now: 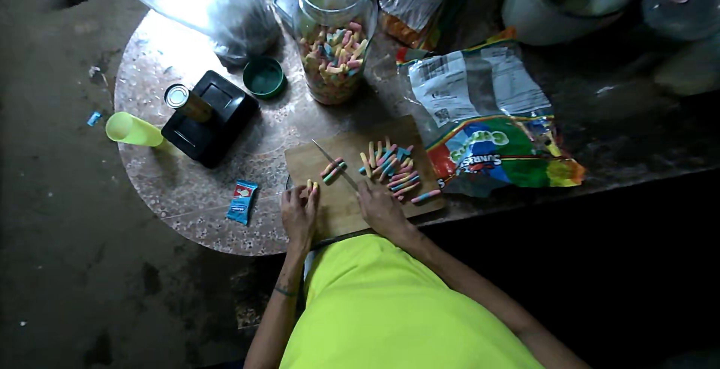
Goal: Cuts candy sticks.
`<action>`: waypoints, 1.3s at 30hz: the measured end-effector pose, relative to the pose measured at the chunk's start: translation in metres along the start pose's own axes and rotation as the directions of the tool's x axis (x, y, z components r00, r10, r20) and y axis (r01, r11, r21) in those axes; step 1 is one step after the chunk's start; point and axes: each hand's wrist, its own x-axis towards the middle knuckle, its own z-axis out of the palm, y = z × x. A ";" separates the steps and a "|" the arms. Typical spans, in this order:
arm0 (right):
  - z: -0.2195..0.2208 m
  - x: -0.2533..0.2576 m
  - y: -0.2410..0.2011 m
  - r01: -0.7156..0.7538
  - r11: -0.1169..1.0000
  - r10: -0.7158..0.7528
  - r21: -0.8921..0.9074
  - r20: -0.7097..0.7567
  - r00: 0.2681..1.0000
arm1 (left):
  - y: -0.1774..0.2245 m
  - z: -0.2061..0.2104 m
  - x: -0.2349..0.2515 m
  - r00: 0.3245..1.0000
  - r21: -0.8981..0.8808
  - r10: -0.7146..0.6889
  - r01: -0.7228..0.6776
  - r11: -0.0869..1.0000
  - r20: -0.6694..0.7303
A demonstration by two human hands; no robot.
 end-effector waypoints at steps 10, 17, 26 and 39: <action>0.009 0.002 -0.005 -0.052 0.998 0.051 0.027 0.040 0.998 | 0.007 0.034 0.043 0.967 0.135 0.236 -0.247 0.959 0.095; 0.001 0.007 -0.016 -0.129 0.992 0.130 -0.014 0.124 0.984 | 0.015 0.007 0.060 0.974 -0.009 0.097 -0.098 0.995 0.203; 0.009 0.013 -0.025 -0.177 0.981 0.186 -0.085 0.110 0.976 | 0.079 0.042 0.156 0.951 0.277 -0.084 -0.002 0.961 0.299; -0.003 0.021 -0.038 -0.175 0.984 0.180 -0.045 0.149 0.972 | 0.070 0.056 0.167 0.964 0.344 0.005 -0.101 0.934 0.268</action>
